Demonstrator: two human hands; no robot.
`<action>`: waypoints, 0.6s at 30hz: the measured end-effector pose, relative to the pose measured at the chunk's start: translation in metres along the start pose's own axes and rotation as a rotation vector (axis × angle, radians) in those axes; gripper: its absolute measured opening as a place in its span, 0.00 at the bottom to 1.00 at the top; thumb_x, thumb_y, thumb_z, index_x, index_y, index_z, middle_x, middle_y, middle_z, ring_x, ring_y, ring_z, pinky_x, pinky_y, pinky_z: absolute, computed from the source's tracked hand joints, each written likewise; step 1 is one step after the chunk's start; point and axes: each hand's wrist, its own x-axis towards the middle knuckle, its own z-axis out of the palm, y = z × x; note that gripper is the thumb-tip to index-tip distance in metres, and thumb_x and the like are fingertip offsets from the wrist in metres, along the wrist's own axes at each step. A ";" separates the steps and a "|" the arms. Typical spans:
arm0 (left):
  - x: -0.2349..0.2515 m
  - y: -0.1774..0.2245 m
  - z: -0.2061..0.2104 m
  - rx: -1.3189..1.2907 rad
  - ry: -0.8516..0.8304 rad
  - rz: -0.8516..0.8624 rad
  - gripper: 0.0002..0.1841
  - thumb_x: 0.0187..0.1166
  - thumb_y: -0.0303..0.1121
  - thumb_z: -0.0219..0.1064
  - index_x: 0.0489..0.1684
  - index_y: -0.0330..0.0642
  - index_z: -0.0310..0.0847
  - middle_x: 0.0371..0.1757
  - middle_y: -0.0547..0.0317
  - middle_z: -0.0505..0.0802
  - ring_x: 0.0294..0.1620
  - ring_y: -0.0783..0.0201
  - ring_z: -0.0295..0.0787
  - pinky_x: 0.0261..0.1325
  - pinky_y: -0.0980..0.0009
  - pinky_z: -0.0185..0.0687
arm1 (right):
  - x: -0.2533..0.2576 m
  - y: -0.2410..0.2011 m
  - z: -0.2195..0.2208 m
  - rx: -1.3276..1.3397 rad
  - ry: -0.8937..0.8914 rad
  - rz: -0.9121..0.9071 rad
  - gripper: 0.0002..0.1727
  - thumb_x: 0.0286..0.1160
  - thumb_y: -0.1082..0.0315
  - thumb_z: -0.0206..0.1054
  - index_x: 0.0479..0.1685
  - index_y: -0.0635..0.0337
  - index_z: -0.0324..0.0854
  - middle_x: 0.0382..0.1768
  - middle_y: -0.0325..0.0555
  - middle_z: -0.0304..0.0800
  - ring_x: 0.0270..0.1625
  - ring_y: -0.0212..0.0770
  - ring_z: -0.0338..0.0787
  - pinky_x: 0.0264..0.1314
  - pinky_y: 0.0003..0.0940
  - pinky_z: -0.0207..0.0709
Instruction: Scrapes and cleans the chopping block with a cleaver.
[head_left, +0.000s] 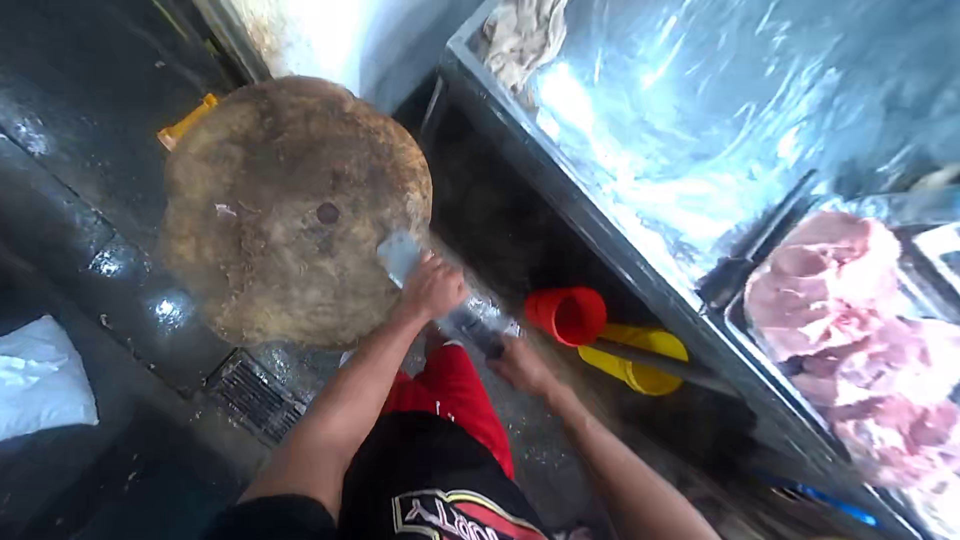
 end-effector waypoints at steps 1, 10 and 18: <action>-0.006 -0.001 -0.001 0.000 0.010 -0.001 0.18 0.80 0.46 0.62 0.24 0.46 0.89 0.30 0.58 0.94 0.42 0.56 0.92 0.68 0.52 0.76 | -0.003 -0.001 0.008 -0.003 0.019 0.005 0.23 0.72 0.59 0.73 0.65 0.59 0.82 0.48 0.58 0.92 0.52 0.57 0.92 0.60 0.64 0.83; -0.040 -0.005 0.004 0.032 0.024 0.103 0.18 0.78 0.45 0.62 0.19 0.46 0.86 0.26 0.59 0.92 0.38 0.57 0.91 0.66 0.54 0.78 | -0.022 -0.004 0.061 0.121 0.019 -0.033 0.23 0.72 0.61 0.72 0.64 0.61 0.82 0.43 0.55 0.92 0.44 0.53 0.93 0.52 0.59 0.87; -0.051 0.020 0.010 0.055 -0.004 0.070 0.18 0.79 0.46 0.63 0.22 0.45 0.87 0.28 0.58 0.93 0.40 0.57 0.91 0.67 0.53 0.77 | -0.037 0.019 0.057 0.104 -0.025 -0.068 0.21 0.72 0.62 0.73 0.62 0.61 0.82 0.44 0.57 0.91 0.45 0.55 0.93 0.53 0.62 0.85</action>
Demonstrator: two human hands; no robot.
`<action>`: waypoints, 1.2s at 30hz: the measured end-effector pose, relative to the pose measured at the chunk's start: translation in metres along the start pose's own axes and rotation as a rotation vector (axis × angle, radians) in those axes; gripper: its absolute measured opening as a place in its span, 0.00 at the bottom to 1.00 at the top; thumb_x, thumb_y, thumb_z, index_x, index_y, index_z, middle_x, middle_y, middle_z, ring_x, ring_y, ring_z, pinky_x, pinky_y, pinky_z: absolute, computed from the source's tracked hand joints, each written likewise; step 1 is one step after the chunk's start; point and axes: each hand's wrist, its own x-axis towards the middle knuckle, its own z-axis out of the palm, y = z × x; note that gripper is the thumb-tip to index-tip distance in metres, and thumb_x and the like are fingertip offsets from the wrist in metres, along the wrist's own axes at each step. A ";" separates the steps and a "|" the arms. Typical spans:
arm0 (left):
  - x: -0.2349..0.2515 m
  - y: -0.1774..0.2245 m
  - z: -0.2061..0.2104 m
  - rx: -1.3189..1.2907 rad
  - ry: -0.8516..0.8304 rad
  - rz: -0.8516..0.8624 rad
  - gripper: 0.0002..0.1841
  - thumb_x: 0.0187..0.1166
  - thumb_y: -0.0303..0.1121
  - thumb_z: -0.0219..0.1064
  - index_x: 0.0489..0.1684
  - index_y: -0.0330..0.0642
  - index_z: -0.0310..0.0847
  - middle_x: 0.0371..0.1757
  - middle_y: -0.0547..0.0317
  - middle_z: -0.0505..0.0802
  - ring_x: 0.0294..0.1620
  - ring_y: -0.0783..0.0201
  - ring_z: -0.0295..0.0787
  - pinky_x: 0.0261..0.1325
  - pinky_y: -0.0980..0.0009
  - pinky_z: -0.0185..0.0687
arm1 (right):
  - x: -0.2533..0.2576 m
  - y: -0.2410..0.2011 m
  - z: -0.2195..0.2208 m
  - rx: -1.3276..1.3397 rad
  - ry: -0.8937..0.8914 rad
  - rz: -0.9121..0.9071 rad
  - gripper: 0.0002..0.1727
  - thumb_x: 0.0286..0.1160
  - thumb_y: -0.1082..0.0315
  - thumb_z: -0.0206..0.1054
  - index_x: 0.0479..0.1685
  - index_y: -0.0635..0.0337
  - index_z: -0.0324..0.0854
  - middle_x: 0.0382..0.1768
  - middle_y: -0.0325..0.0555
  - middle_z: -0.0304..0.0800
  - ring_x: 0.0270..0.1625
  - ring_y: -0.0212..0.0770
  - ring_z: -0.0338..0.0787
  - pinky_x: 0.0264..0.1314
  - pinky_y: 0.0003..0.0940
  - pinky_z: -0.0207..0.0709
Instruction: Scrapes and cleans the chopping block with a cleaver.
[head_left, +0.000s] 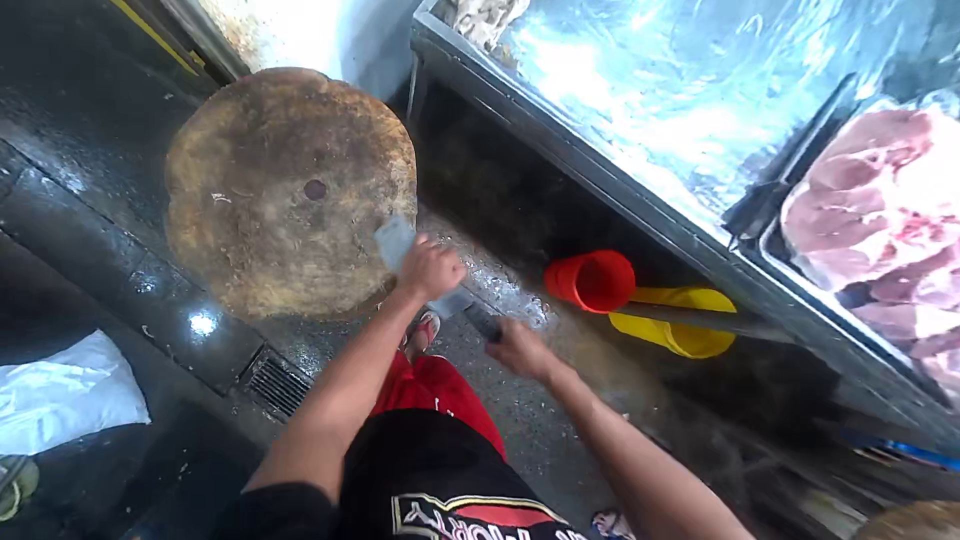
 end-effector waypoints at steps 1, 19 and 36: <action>-0.019 -0.003 -0.002 0.017 0.008 -0.056 0.18 0.78 0.45 0.64 0.21 0.45 0.87 0.28 0.58 0.93 0.39 0.57 0.91 0.67 0.53 0.78 | -0.002 -0.005 0.005 -0.029 -0.032 -0.027 0.21 0.72 0.61 0.73 0.62 0.61 0.82 0.44 0.57 0.92 0.47 0.55 0.93 0.55 0.62 0.85; -0.077 0.002 -0.005 -0.004 -0.105 0.185 0.18 0.77 0.45 0.63 0.18 0.46 0.85 0.24 0.60 0.91 0.37 0.59 0.90 0.70 0.53 0.76 | -0.058 -0.024 0.121 0.216 0.077 0.094 0.19 0.72 0.61 0.72 0.58 0.62 0.82 0.37 0.54 0.90 0.38 0.52 0.92 0.46 0.59 0.86; -0.157 -0.063 -0.055 -0.099 -0.288 0.628 0.21 0.77 0.47 0.61 0.15 0.46 0.83 0.20 0.60 0.89 0.30 0.59 0.88 0.57 0.54 0.78 | -0.104 -0.180 0.285 0.589 0.339 0.402 0.15 0.69 0.62 0.72 0.51 0.59 0.83 0.31 0.49 0.89 0.31 0.49 0.90 0.39 0.57 0.86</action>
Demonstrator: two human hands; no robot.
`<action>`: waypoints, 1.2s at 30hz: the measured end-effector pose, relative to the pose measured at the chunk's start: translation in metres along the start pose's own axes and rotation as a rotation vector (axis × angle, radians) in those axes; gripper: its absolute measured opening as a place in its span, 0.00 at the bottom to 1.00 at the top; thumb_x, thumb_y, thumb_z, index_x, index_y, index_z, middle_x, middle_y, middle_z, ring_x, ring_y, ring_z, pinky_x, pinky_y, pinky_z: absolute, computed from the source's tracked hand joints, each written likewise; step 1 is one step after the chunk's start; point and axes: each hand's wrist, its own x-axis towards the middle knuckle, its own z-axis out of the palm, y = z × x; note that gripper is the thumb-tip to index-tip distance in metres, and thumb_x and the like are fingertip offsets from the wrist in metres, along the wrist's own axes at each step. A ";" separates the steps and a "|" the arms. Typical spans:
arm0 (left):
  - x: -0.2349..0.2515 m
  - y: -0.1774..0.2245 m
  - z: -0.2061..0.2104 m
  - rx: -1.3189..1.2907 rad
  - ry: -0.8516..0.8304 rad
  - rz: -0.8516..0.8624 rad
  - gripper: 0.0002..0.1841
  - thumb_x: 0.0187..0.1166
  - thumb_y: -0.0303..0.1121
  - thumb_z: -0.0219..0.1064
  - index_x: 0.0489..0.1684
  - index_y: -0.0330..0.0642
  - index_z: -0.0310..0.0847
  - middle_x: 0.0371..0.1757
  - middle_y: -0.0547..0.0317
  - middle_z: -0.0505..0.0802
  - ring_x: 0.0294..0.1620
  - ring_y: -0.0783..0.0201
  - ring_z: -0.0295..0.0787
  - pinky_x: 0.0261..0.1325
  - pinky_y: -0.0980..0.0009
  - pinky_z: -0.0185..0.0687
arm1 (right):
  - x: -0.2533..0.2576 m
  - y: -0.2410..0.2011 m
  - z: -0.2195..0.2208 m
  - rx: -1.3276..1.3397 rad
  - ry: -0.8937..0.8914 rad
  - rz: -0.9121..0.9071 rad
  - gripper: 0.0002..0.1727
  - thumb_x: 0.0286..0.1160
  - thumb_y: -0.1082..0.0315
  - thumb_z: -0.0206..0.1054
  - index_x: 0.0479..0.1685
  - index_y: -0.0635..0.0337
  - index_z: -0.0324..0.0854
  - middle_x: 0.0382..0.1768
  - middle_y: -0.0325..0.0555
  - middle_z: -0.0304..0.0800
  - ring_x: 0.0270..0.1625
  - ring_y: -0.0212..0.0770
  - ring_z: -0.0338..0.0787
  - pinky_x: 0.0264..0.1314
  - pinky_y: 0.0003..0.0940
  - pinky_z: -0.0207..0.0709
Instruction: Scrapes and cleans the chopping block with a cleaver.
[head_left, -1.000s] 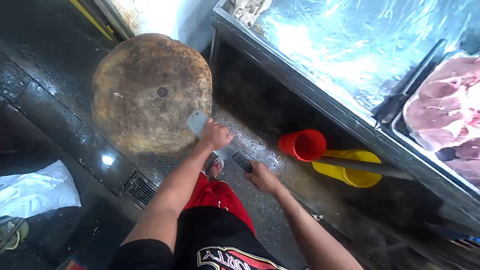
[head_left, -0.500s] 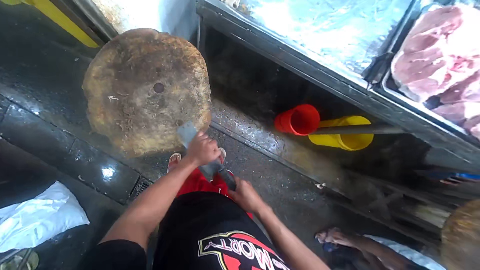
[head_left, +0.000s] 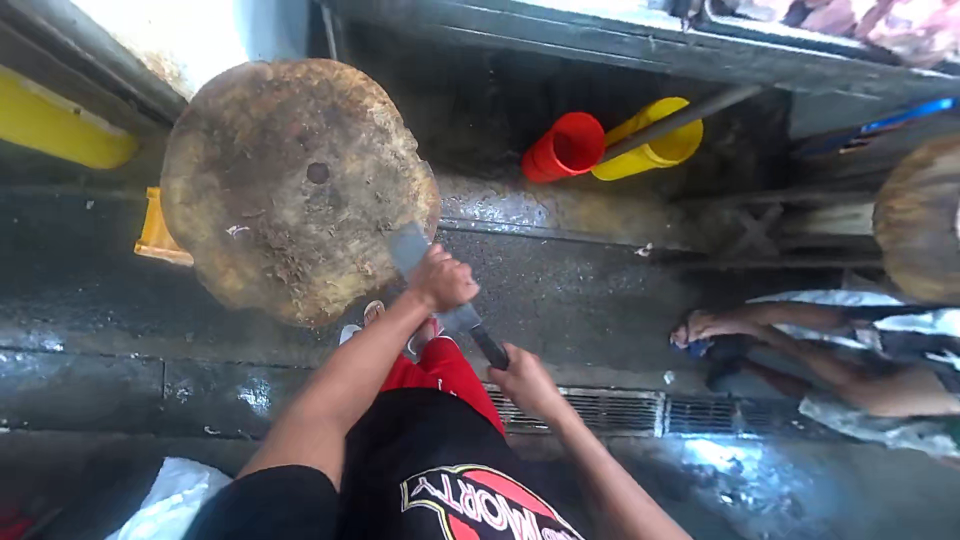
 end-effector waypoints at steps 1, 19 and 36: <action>0.008 0.006 0.003 -0.019 -0.023 0.041 0.20 0.77 0.47 0.61 0.16 0.46 0.84 0.21 0.59 0.90 0.32 0.59 0.89 0.59 0.54 0.78 | -0.003 0.004 0.002 0.032 -0.002 0.027 0.15 0.70 0.62 0.72 0.51 0.59 0.82 0.30 0.50 0.88 0.28 0.48 0.89 0.36 0.55 0.86; -0.099 -0.030 -0.028 0.051 0.001 0.080 0.20 0.73 0.41 0.59 0.07 0.45 0.72 0.14 0.57 0.84 0.23 0.56 0.84 0.45 0.53 0.76 | -0.033 -0.028 0.093 0.183 -0.127 -0.116 0.17 0.69 0.62 0.71 0.54 0.58 0.81 0.36 0.49 0.90 0.38 0.48 0.92 0.45 0.57 0.86; -0.137 -0.050 -0.046 -0.040 -0.128 0.325 0.19 0.76 0.43 0.59 0.13 0.46 0.78 0.19 0.60 0.86 0.31 0.58 0.87 0.56 0.53 0.79 | -0.082 -0.087 0.174 0.362 -0.107 0.101 0.21 0.72 0.65 0.72 0.64 0.60 0.79 0.40 0.53 0.91 0.37 0.50 0.93 0.45 0.57 0.88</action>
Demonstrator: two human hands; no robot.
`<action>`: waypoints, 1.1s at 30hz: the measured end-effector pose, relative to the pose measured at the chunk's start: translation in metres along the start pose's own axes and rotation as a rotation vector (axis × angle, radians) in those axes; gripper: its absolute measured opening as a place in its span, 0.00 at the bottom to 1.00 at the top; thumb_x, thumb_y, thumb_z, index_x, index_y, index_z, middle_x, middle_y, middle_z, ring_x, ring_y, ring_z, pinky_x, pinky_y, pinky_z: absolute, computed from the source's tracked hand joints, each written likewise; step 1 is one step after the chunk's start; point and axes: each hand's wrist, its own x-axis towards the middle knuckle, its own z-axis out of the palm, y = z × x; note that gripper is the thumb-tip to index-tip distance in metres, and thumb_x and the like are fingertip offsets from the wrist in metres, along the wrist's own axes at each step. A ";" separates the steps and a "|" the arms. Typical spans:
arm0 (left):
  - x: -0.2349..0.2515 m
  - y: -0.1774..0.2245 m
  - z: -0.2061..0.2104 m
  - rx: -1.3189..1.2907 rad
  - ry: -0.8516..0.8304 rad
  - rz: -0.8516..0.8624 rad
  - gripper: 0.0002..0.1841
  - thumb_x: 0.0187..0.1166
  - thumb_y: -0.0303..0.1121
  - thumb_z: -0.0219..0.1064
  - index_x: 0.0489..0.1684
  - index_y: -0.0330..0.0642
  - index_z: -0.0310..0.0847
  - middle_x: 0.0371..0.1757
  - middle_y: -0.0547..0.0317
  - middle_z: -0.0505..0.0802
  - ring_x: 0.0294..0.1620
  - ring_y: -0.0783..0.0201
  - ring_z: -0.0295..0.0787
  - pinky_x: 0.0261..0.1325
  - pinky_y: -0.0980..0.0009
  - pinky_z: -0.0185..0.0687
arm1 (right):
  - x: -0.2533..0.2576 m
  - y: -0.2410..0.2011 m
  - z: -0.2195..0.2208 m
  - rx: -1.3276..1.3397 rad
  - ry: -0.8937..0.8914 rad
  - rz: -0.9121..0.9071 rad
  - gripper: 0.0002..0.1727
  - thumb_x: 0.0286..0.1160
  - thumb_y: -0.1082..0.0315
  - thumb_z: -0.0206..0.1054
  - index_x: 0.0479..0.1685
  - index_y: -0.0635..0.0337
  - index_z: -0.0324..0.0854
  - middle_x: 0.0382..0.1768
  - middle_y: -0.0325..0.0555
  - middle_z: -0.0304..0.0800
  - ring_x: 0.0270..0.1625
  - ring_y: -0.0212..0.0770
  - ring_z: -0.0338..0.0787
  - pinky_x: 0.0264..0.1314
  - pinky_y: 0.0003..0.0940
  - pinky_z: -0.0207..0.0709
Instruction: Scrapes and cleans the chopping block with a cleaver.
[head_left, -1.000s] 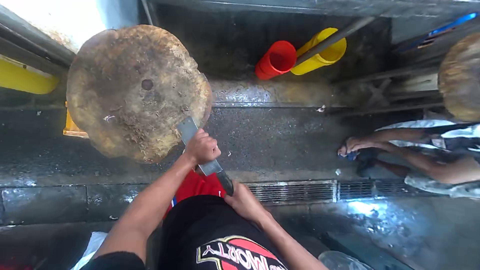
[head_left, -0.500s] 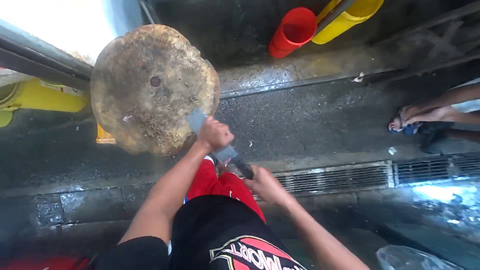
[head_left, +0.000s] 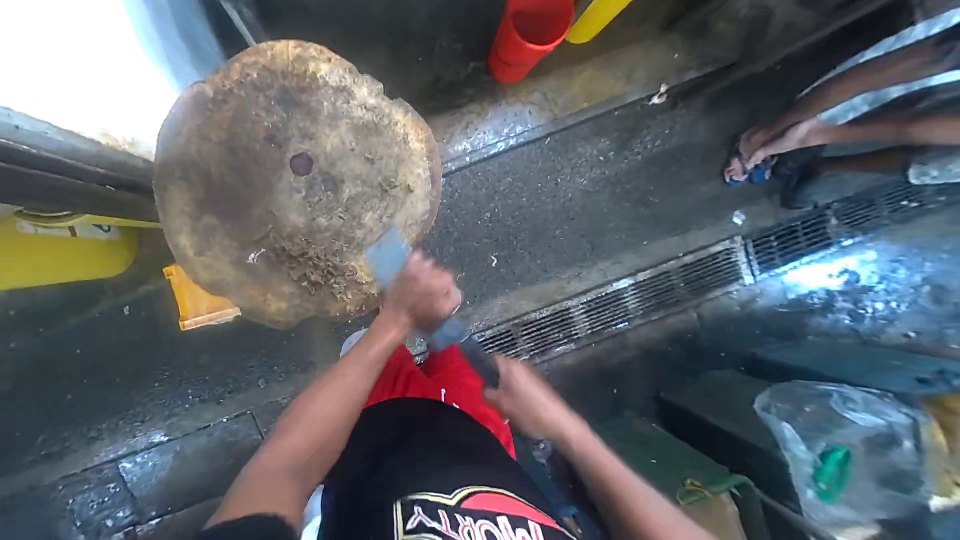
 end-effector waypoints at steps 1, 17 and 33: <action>-0.023 -0.004 -0.007 0.006 0.027 -0.017 0.20 0.76 0.42 0.59 0.10 0.46 0.76 0.16 0.60 0.85 0.27 0.59 0.85 0.52 0.55 0.78 | -0.002 -0.002 0.017 -0.028 -0.016 -0.026 0.21 0.71 0.63 0.72 0.62 0.58 0.80 0.40 0.51 0.91 0.41 0.49 0.93 0.48 0.57 0.87; -0.015 0.005 0.009 0.074 0.014 0.062 0.20 0.76 0.43 0.59 0.08 0.48 0.75 0.15 0.61 0.85 0.24 0.61 0.84 0.47 0.56 0.77 | 0.020 0.036 0.042 0.090 0.123 -0.077 0.20 0.69 0.64 0.72 0.61 0.57 0.82 0.40 0.50 0.92 0.38 0.48 0.93 0.47 0.56 0.88; 0.107 -0.001 0.025 0.056 -0.180 0.221 0.23 0.81 0.46 0.55 0.17 0.42 0.82 0.22 0.54 0.90 0.33 0.54 0.91 0.59 0.49 0.79 | 0.027 0.019 -0.032 0.229 0.240 0.010 0.18 0.72 0.66 0.71 0.59 0.61 0.79 0.31 0.52 0.88 0.24 0.47 0.89 0.31 0.50 0.87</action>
